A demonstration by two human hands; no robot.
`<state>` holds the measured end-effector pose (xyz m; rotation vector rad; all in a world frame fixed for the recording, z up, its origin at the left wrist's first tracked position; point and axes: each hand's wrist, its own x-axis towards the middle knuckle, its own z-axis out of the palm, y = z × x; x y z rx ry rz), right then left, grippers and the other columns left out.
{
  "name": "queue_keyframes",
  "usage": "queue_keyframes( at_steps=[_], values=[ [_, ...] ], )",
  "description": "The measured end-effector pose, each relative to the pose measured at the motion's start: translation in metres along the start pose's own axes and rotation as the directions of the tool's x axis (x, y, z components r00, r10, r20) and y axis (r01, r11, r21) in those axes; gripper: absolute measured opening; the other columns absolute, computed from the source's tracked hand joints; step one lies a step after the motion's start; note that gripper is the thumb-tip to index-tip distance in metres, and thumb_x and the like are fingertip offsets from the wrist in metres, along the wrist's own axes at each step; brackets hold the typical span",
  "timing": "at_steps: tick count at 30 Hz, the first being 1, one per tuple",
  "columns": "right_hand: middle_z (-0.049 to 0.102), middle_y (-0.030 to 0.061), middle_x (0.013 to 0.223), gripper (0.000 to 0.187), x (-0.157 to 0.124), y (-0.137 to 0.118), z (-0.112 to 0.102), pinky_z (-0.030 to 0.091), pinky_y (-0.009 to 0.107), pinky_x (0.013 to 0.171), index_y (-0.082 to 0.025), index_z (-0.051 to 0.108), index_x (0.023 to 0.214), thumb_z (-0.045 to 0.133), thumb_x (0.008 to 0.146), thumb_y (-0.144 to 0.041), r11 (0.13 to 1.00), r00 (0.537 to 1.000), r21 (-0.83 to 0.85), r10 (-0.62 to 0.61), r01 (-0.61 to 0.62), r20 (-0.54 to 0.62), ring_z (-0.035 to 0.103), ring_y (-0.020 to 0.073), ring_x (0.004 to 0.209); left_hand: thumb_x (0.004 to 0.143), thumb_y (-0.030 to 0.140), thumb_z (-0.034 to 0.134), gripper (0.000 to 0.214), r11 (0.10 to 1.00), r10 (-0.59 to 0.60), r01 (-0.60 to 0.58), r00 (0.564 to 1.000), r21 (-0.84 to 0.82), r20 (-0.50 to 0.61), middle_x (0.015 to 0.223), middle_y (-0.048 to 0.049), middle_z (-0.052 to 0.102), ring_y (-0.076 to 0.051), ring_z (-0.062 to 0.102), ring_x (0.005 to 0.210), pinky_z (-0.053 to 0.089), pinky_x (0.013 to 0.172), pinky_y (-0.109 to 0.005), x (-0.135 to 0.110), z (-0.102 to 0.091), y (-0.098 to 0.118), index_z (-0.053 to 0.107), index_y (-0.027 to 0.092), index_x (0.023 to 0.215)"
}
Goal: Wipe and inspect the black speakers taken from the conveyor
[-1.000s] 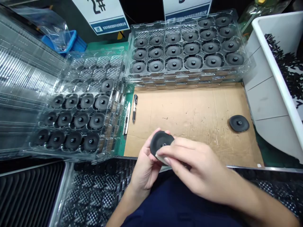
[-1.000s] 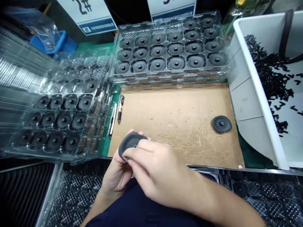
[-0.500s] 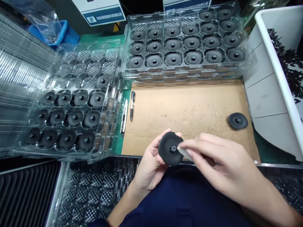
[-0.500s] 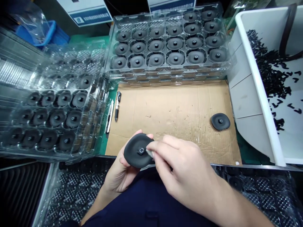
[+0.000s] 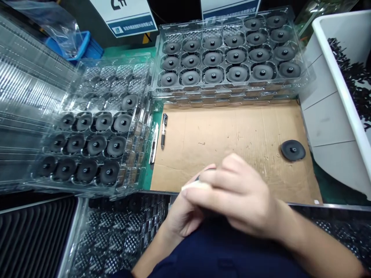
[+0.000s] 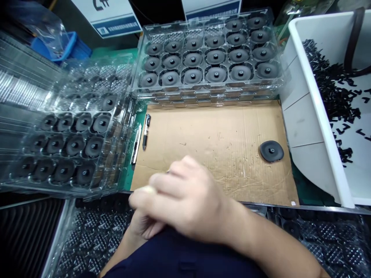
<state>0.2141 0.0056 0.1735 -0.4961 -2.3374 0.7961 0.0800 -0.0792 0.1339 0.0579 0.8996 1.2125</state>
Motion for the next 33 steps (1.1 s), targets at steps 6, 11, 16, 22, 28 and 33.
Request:
queue_keyframes(
  at_steps=[6, 11, 16, 22, 28, 33],
  values=[
    [0.064, 0.0023, 0.086, 0.021, -0.03, 0.053, 0.008, 0.044, 0.025, 0.071, -0.021, 0.065, 0.104, 0.048, 0.091, -0.021, 0.848, 0.85, -0.059, 0.523, -0.526, -0.053, 0.057, 0.0125, 0.078, 0.066, 0.041, 0.075, 0.052, 0.995, -0.045, 0.061, 0.98, -0.081, 0.192, 0.117, -0.0067, 0.064, -0.027, 0.062, 0.103, 0.047, 0.092, -0.036, -0.004, -0.004, 0.005, 0.06, 0.024, 0.113],
    [0.064, 0.0043, 0.089, 0.024, -0.069, 0.065, 0.034, 0.046, 0.028, 0.071, -0.02, 0.064, 0.104, 0.044, 0.09, -0.023, 0.776, 0.757, -0.065, 0.627, -0.627, 0.183, 0.06, 0.0151, 0.08, 0.066, 0.041, 0.075, 0.052, 0.989, -0.041, 0.072, 0.972, -0.129, 0.232, 0.115, -0.0064, 0.065, -0.026, 0.063, 0.102, 0.05, 0.085, -0.032, -0.003, -0.01, 0.005, 0.061, 0.025, 0.114],
    [0.062, 0.0018, 0.081, 0.022, -0.085, 0.054, 0.056, 0.046, 0.025, 0.067, -0.021, 0.065, 0.102, 0.046, 0.089, -0.019, 0.774, 0.748, -0.006, 0.613, -0.633, 0.254, 0.058, 0.013, 0.075, 0.063, 0.042, 0.077, 0.055, 0.99, -0.068, 0.089, 0.981, -0.11, 0.18, 0.114, -0.0062, 0.065, -0.025, 0.063, 0.099, 0.051, 0.084, -0.031, -0.001, -0.013, 0.003, 0.061, 0.025, 0.114],
    [0.062, 0.0013, 0.081, 0.022, -0.075, 0.046, 0.037, 0.044, 0.025, 0.062, -0.022, 0.064, 0.104, 0.047, 0.091, -0.024, 0.735, 0.736, 0.051, 0.668, -0.676, 0.116, 0.056, 0.0118, 0.068, 0.065, 0.042, 0.075, 0.055, 0.993, -0.04, 0.062, 0.979, -0.103, 0.2, 0.117, -0.0069, 0.064, -0.027, 0.062, 0.102, 0.051, 0.085, -0.033, -0.002, -0.01, 0.005, 0.06, 0.024, 0.115],
    [0.065, 0.0002, 0.103, 0.035, -0.036, -0.005, -0.006, 0.044, 0.029, 0.074, -0.027, 0.06, 0.114, 0.057, 0.084, -0.011, 0.942, 0.904, 0.052, 0.334, -0.333, -0.267, 0.058, 0.0146, 0.082, 0.068, 0.036, 0.074, 0.052, 0.998, 0.027, -0.019, 0.989, -0.057, 0.147, 0.122, -0.0054, 0.061, -0.026, 0.058, 0.11, 0.047, 0.092, -0.031, -0.003, -0.007, 0.001, 0.059, 0.025, 0.117],
    [0.068, 0.0022, 0.098, 0.032, -0.018, -0.015, 0.001, 0.041, 0.032, 0.067, -0.02, 0.064, 0.108, 0.047, 0.086, -0.004, 0.971, 0.971, -0.01, 0.238, -0.238, -0.002, 0.053, 0.0155, 0.074, 0.07, 0.027, 0.074, 0.049, 0.997, 0.071, -0.07, 0.997, 0.027, -0.015, 0.121, -0.0045, 0.061, -0.019, 0.056, 0.112, 0.046, 0.09, -0.022, -0.002, -0.009, -0.005, 0.059, 0.025, 0.117]
  ],
)
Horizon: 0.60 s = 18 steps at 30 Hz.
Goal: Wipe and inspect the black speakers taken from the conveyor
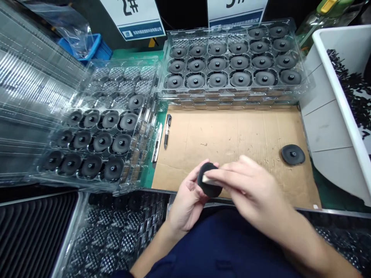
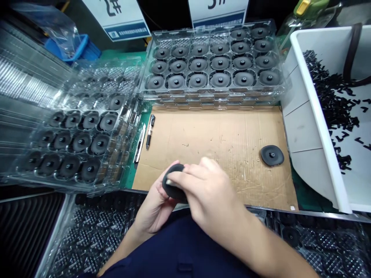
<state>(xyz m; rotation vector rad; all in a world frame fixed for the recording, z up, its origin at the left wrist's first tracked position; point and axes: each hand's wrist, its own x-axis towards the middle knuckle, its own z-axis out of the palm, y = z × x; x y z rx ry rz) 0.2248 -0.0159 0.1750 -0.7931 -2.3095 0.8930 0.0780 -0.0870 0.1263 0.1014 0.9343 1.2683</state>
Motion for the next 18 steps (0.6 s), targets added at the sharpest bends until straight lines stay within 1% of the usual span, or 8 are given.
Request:
queue_keyframes(
  at_steps=[2, 5, 9, 11, 13, 14, 16, 18],
  values=[
    [0.067, 0.002, 0.1, 0.034, 0.0, 0.002, 0.002, 0.04, 0.032, 0.067, -0.021, 0.063, 0.112, 0.051, 0.085, -0.004, 0.999, 0.999, -0.028, 0.045, -0.045, -0.012, 0.052, 0.0153, 0.074, 0.068, 0.031, 0.075, 0.05, 1.0, 0.02, -0.02, 1.0, -0.009, -0.003, 0.121, -0.0049, 0.062, -0.019, 0.056, 0.111, 0.047, 0.088, -0.022, 0.0, -0.001, -0.001, 0.06, 0.026, 0.116],
    [0.065, 0.0017, 0.106, 0.035, -0.002, 0.004, 0.003, 0.042, 0.031, 0.073, -0.021, 0.06, 0.115, 0.052, 0.085, -0.004, 0.996, 0.991, 0.092, -0.003, 0.015, -0.13, 0.054, 0.0149, 0.081, 0.07, 0.033, 0.073, 0.049, 0.999, 0.041, -0.041, 0.999, -0.016, 0.001, 0.12, -0.0046, 0.062, -0.02, 0.056, 0.112, 0.048, 0.088, -0.023, 0.0, -0.002, 0.0, 0.06, 0.026, 0.116],
    [0.067, 0.0011, 0.098, 0.031, -0.004, 0.004, 0.001, 0.042, 0.03, 0.072, -0.019, 0.064, 0.108, 0.05, 0.085, -0.003, 0.994, 0.994, 0.034, 0.107, -0.106, -0.016, 0.054, 0.014, 0.079, 0.069, 0.032, 0.075, 0.05, 0.998, 0.067, -0.067, 0.998, -0.012, 0.002, 0.121, -0.0037, 0.061, -0.019, 0.056, 0.112, 0.047, 0.089, -0.022, 0.001, -0.001, 0.001, 0.06, 0.026, 0.116],
    [0.066, 0.0015, 0.101, 0.035, -0.004, 0.001, 0.003, 0.042, 0.031, 0.072, -0.02, 0.062, 0.112, 0.052, 0.084, -0.003, 0.997, 0.995, 0.018, 0.072, -0.071, -0.064, 0.055, 0.0148, 0.081, 0.071, 0.032, 0.073, 0.047, 0.998, 0.061, -0.061, 0.998, -0.023, 0.012, 0.121, -0.003, 0.061, -0.02, 0.056, 0.112, 0.047, 0.09, -0.025, 0.001, -0.001, 0.001, 0.06, 0.027, 0.116],
    [0.065, 0.0025, 0.107, 0.036, -0.002, 0.001, 0.005, 0.044, 0.031, 0.075, -0.02, 0.061, 0.115, 0.051, 0.085, -0.004, 0.995, 0.988, 0.099, 0.008, 0.007, -0.153, 0.057, 0.0156, 0.087, 0.071, 0.034, 0.073, 0.047, 0.998, 0.056, -0.056, 0.998, -0.018, 0.014, 0.119, -0.0028, 0.062, -0.02, 0.056, 0.112, 0.047, 0.09, -0.023, 0.002, -0.001, 0.001, 0.06, 0.027, 0.115],
    [0.066, 0.0026, 0.107, 0.034, -0.002, 0.002, 0.006, 0.045, 0.031, 0.077, -0.02, 0.062, 0.113, 0.051, 0.085, -0.005, 0.987, 0.988, 0.159, 0.017, 0.008, -0.153, 0.058, 0.0155, 0.089, 0.069, 0.035, 0.074, 0.049, 0.999, 0.05, -0.05, 0.999, -0.011, 0.014, 0.119, -0.0031, 0.062, -0.02, 0.056, 0.113, 0.047, 0.09, -0.023, 0.002, -0.001, 0.002, 0.06, 0.026, 0.115],
    [0.067, 0.0016, 0.1, 0.027, -0.002, 0.007, 0.004, 0.047, 0.028, 0.076, -0.022, 0.066, 0.106, 0.051, 0.087, -0.009, 0.955, 0.992, 0.279, 0.119, -0.102, -0.046, 0.06, 0.0142, 0.088, 0.066, 0.039, 0.076, 0.054, 0.999, 0.053, -0.053, 0.998, -0.01, 0.021, 0.122, -0.0037, 0.06, -0.021, 0.055, 0.113, 0.047, 0.091, -0.024, 0.001, -0.002, 0.002, 0.059, 0.027, 0.116],
    [0.068, 0.0007, 0.095, 0.021, -0.009, 0.017, 0.0, 0.049, 0.025, 0.073, -0.025, 0.068, 0.099, 0.054, 0.087, -0.016, 0.888, 0.962, 0.37, 0.258, -0.274, 0.093, 0.061, 0.0134, 0.085, 0.065, 0.041, 0.075, 0.055, 0.997, 0.062, -0.061, 0.997, -0.038, 0.036, 0.126, -0.0039, 0.058, -0.022, 0.057, 0.111, 0.046, 0.093, -0.029, 0.0, -0.003, 0.004, 0.058, 0.029, 0.117]
  ],
)
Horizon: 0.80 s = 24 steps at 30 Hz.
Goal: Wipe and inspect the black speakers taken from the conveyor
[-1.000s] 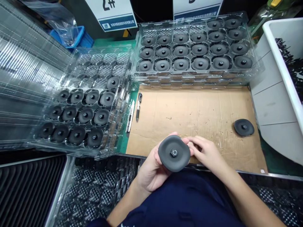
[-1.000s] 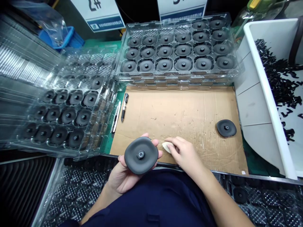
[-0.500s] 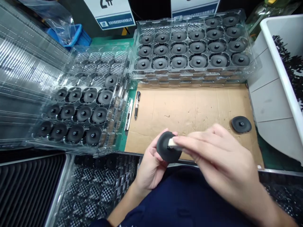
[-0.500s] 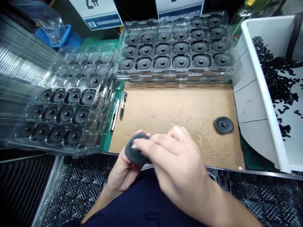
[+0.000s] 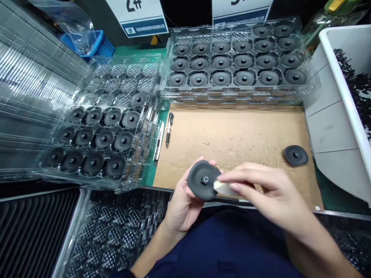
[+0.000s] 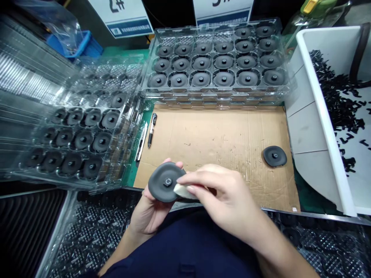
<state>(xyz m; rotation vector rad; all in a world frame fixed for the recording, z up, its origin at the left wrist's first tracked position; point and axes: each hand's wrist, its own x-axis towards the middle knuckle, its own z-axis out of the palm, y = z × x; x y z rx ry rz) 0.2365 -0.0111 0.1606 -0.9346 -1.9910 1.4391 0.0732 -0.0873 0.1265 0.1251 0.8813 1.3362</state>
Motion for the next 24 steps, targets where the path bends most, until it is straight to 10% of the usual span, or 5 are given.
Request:
queue_keyframes(
  at_steps=[6, 12, 18, 21, 24],
  values=[
    [0.068, 0.0029, 0.101, 0.019, -0.026, 0.037, 0.004, 0.053, 0.023, 0.07, -0.026, 0.067, 0.102, 0.06, 0.085, -0.027, 0.889, 0.945, 0.37, 0.318, -0.27, -0.074, 0.064, 0.0154, 0.087, 0.063, 0.042, 0.076, 0.056, 0.997, -0.023, 0.029, 0.997, -0.069, 0.08, 0.126, -0.0051, 0.059, -0.025, 0.06, 0.108, 0.048, 0.09, -0.031, -0.001, 0.005, 0.004, 0.059, 0.029, 0.115],
    [0.067, 0.0036, 0.099, 0.021, -0.026, 0.044, 0.011, 0.049, 0.017, 0.055, -0.025, 0.065, 0.106, 0.058, 0.087, -0.03, 0.852, 0.916, 0.428, 0.384, -0.301, -0.12, 0.061, 0.0112, 0.075, 0.06, 0.046, 0.076, 0.062, 0.997, -0.033, 0.043, 0.986, -0.057, 0.164, 0.129, -0.0061, 0.056, -0.027, 0.057, 0.112, 0.049, 0.089, -0.03, 0.002, 0.011, 0.008, 0.059, 0.029, 0.117],
    [0.063, 0.003, 0.101, 0.024, -0.008, 0.002, 0.007, 0.049, 0.022, 0.061, -0.024, 0.063, 0.11, 0.057, 0.087, -0.021, 0.998, 0.925, 0.04, 0.068, -0.057, -0.374, 0.057, 0.0123, 0.077, 0.055, 0.036, 0.083, 0.062, 1.0, -0.015, 0.015, 0.995, -0.001, 0.098, 0.123, -0.0041, 0.061, -0.025, 0.059, 0.108, 0.051, 0.086, -0.029, 0.007, 0.019, 0.008, 0.061, 0.029, 0.113],
    [0.062, 0.0061, 0.104, 0.031, 0.001, -0.019, 0.013, 0.049, 0.028, 0.082, -0.016, 0.058, 0.116, 0.054, 0.086, -0.012, 0.96, 0.926, -0.164, -0.265, 0.227, -0.269, 0.057, 0.0148, 0.091, 0.058, 0.034, 0.082, 0.06, 0.999, -0.012, 0.01, 0.999, 0.04, 0.052, 0.118, -0.0056, 0.063, -0.024, 0.058, 0.11, 0.047, 0.092, -0.028, 0.007, 0.021, 0.004, 0.061, 0.026, 0.113],
    [0.062, 0.0048, 0.092, 0.025, 0.009, -0.029, 0.014, 0.049, 0.024, 0.08, -0.012, 0.061, 0.11, 0.049, 0.088, -0.009, 0.944, 0.954, -0.142, -0.3, 0.297, 0.0, 0.057, 0.0119, 0.083, 0.057, 0.032, 0.082, 0.063, 0.997, 0.041, -0.043, 0.999, 0.068, 0.035, 0.119, -0.0041, 0.062, -0.025, 0.058, 0.11, 0.047, 0.094, -0.031, 0.005, 0.02, 0.003, 0.059, 0.027, 0.116]
  ],
)
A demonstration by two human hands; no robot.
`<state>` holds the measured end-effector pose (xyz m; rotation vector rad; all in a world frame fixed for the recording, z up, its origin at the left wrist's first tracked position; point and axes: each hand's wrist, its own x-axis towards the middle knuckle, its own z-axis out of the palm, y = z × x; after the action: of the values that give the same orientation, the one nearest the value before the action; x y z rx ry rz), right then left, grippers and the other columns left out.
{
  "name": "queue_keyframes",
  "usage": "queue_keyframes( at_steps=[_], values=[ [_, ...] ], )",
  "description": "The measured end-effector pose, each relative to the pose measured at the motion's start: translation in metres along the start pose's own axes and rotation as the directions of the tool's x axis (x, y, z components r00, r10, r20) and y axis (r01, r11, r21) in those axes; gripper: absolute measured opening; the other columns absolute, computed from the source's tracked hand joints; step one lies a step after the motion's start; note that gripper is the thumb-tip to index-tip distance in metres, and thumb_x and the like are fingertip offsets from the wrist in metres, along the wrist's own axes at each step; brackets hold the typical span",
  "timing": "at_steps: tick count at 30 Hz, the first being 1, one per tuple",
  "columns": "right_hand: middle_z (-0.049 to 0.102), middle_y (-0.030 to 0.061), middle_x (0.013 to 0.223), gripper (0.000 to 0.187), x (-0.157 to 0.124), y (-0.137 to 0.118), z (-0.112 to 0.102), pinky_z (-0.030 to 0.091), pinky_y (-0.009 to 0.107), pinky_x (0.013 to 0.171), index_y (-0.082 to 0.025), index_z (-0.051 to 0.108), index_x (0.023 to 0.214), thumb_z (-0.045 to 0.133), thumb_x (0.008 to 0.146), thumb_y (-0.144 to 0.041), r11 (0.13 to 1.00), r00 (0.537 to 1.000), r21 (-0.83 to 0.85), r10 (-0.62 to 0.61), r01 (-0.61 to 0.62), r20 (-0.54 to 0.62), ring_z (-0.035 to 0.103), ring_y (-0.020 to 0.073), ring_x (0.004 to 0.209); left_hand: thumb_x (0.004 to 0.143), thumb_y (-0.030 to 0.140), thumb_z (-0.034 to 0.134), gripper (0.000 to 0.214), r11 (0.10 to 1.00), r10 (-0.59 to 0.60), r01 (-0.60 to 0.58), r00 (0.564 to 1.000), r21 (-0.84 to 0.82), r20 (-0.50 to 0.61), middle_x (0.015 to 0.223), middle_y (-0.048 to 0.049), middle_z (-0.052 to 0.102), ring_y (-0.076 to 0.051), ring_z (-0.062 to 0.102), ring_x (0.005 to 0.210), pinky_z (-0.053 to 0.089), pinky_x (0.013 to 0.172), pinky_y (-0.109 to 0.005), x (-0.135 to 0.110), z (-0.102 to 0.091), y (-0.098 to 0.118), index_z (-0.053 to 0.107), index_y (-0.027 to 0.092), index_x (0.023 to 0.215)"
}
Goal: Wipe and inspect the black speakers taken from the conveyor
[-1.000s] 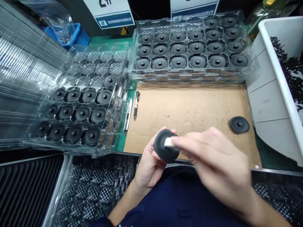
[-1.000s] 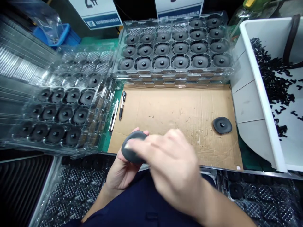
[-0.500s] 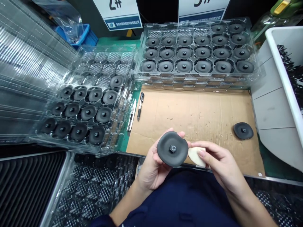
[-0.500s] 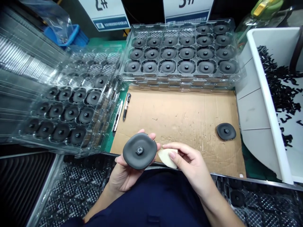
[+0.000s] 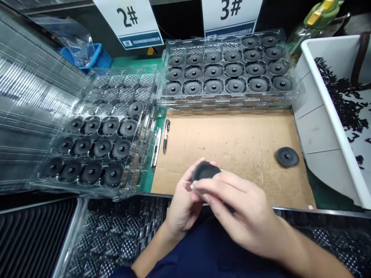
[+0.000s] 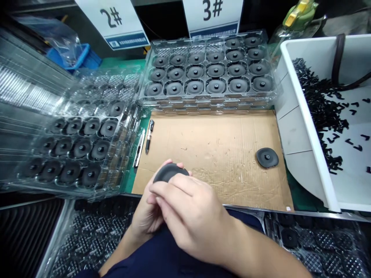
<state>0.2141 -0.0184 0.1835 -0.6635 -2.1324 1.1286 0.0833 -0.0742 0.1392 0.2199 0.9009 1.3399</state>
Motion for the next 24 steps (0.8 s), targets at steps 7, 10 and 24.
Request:
queue_keyframes(
  at_steps=[7, 10, 24],
  values=[
    [0.062, 0.0089, 0.095, 0.029, 0.004, 0.0, 0.004, 0.047, 0.028, 0.082, -0.006, 0.058, 0.115, 0.05, 0.087, -0.008, 0.992, 0.985, -0.076, -0.114, 0.105, -0.127, 0.056, 0.0144, 0.088, 0.062, 0.028, 0.08, 0.055, 1.0, -0.008, 0.008, 1.0, 0.018, 0.023, 0.113, -0.0041, 0.065, -0.024, 0.058, 0.11, 0.041, 0.101, -0.034, -0.006, 0.006, 0.002, 0.061, 0.024, 0.114],
    [0.063, 0.0065, 0.092, 0.027, -0.009, -0.002, -0.001, 0.048, 0.024, 0.077, -0.008, 0.06, 0.111, 0.05, 0.087, -0.006, 0.993, 0.992, 0.017, -0.117, 0.117, 0.05, 0.056, 0.0118, 0.083, 0.054, 0.031, 0.084, 0.061, 0.999, 0.013, -0.011, 0.998, -0.031, 0.064, 0.111, -0.0026, 0.066, -0.025, 0.061, 0.105, 0.043, 0.099, -0.037, -0.01, 0.001, 0.003, 0.062, 0.026, 0.112],
    [0.066, 0.0041, 0.094, 0.023, 0.009, -0.002, -0.006, 0.039, 0.029, 0.066, -0.018, 0.062, 0.107, 0.053, 0.087, -0.011, 0.923, 0.956, -0.255, -0.293, 0.288, 0.02, 0.05, 0.0135, 0.073, 0.056, 0.04, 0.082, 0.063, 0.992, 0.025, -0.019, 0.999, -0.126, 0.042, 0.112, -0.0036, 0.064, -0.026, 0.058, 0.109, 0.043, 0.098, -0.038, -0.029, -0.014, -0.001, 0.062, 0.026, 0.114]
  ],
)
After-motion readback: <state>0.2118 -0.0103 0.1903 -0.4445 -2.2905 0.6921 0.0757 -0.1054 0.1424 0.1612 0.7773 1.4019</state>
